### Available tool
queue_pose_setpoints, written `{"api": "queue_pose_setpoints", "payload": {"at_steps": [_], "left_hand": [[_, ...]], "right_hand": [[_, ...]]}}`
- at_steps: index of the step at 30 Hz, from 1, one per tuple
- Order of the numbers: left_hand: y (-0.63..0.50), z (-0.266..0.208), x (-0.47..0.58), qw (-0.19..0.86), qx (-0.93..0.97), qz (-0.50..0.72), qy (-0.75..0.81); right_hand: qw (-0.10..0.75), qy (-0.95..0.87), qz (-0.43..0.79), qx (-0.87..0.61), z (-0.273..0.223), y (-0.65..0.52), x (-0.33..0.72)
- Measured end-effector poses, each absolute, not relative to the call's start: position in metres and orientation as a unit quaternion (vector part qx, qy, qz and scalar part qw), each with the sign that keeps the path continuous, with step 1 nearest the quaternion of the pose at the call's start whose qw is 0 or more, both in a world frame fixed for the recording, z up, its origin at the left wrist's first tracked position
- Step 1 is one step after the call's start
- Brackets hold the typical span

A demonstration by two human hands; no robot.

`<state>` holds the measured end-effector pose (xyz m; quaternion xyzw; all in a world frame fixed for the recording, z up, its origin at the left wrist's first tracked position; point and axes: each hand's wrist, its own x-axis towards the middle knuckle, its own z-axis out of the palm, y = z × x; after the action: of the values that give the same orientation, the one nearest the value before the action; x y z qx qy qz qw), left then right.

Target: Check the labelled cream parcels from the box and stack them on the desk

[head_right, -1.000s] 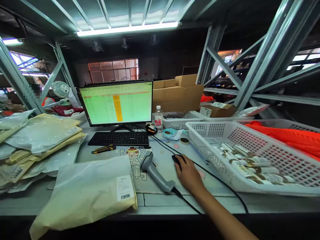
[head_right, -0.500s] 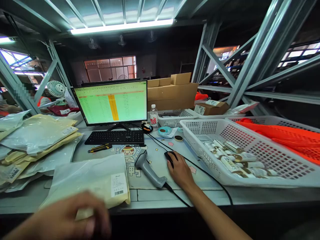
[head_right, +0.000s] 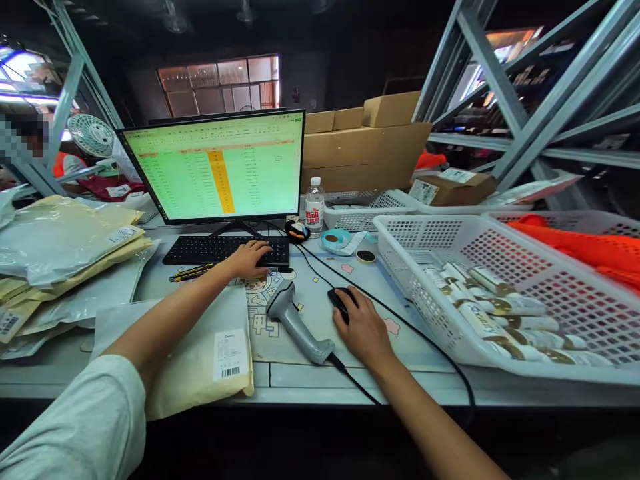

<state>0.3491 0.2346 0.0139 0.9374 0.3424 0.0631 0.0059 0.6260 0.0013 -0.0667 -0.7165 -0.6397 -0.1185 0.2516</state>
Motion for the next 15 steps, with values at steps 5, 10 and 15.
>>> {"api": "queue_pose_setpoints", "payload": {"at_steps": [5, 10, 15], "left_hand": [[0.242, 0.0, 0.359, 0.005, 0.936, 0.037, 0.35], [0.238, -0.001, 0.371, 0.008, 0.934, 0.009, 0.357], [0.218, 0.034, 0.373, -0.005, 0.928, -0.002, 0.372]], "right_hand": [[0.256, -0.644, -0.126, -0.71, -0.068, 0.002, 0.625], [0.266, -0.649, -0.138, -0.699, -0.071, 0.003, 0.63], [0.266, -0.653, -0.141, -0.695, -0.075, 0.005, 0.632]]}}
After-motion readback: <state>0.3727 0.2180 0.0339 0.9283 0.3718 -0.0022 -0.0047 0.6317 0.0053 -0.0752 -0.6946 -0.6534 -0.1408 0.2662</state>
